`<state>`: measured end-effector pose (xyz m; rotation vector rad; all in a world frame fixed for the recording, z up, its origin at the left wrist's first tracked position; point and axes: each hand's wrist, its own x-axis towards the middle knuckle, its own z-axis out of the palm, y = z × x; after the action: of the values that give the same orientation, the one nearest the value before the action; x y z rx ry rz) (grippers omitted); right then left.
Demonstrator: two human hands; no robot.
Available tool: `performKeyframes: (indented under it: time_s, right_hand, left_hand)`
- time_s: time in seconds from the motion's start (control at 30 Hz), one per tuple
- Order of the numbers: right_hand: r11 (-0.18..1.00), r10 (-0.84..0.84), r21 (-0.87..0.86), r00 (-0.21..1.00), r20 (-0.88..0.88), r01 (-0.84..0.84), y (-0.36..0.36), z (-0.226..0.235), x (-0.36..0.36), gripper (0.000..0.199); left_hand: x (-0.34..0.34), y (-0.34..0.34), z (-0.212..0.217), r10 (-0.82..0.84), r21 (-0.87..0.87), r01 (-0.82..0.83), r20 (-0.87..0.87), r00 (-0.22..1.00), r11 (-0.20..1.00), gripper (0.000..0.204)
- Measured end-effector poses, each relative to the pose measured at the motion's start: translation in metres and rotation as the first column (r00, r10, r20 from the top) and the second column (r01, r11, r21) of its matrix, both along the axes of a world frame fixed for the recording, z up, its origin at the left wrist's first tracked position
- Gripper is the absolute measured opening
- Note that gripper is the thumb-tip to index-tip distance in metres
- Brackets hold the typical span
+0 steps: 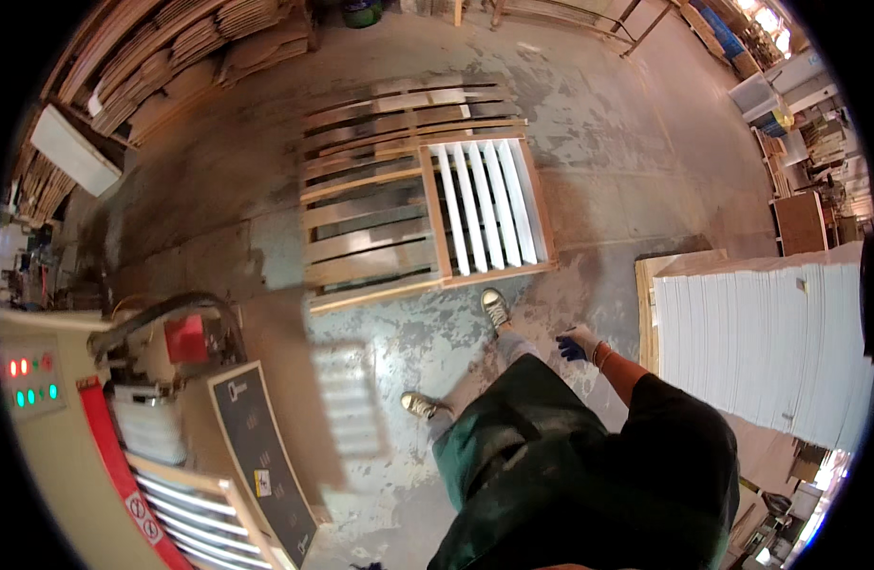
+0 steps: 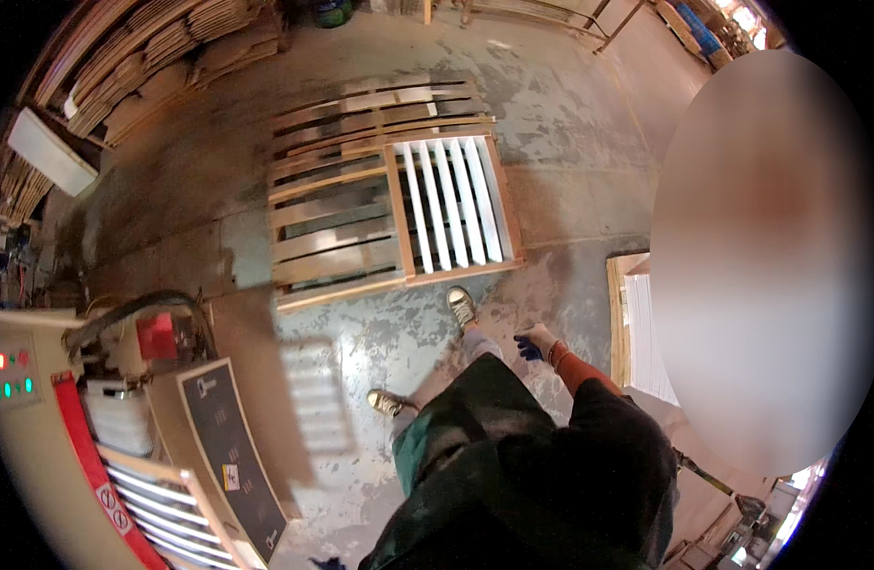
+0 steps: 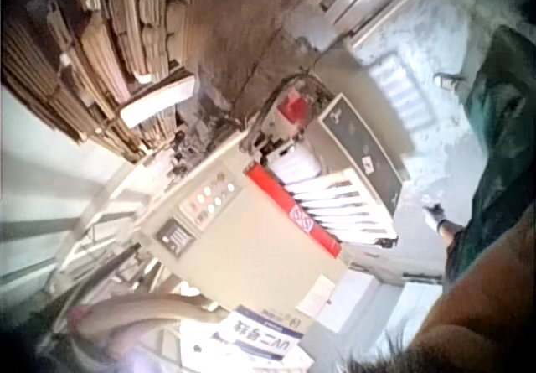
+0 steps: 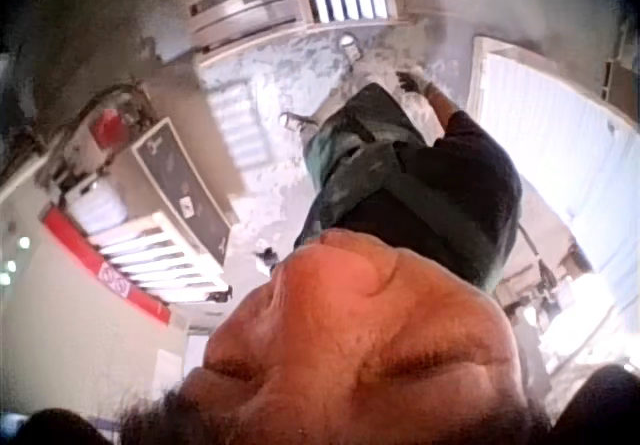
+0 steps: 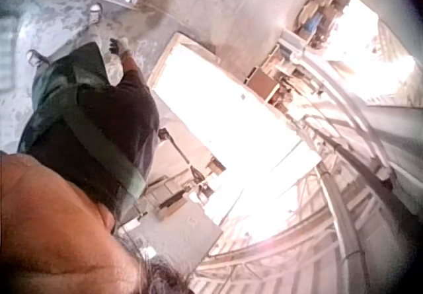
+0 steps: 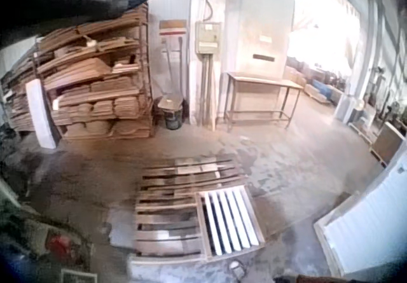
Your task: The person repeatedly picks up wooden slatted frames and feeds them into a UV coating machine. They handle the frames with gloved hands, placing them onto the machine's rollers and retrieving them after processing. The person stacks the finished frames on a nearby pallet and briefly uses a pallet jack to move a stack of materials.
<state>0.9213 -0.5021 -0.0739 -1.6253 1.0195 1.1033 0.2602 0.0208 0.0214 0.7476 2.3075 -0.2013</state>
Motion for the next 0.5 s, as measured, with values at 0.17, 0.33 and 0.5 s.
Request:
performKeyframes:
  time_s: [0.17, 0.33, 0.5]
  right_hand:
    - [0.694, 0.714, -0.352, 0.661, 0.231, -0.628, -0.068, -0.115, 0.104, 0.033]
    - [0.526, 0.718, -0.559, 0.687, -0.113, -0.641, -0.092, -0.206, 0.216, 0.067]
    - [0.591, 0.629, -0.623, 0.776, -0.041, -0.512, -0.107, -0.277, 0.288, 0.088]
  left_hand:
    - [0.235, -0.106, -0.167, -0.192, -0.368, 0.381, 0.457, 0.869, 0.848, 0.064]
    - [0.524, -0.157, -0.330, -0.893, 0.206, 0.952, 0.348, -0.286, -0.225, 0.055]
    - [0.761, -0.193, -0.416, -0.871, 0.193, 0.963, 0.486, 0.073, 0.188, 0.078]
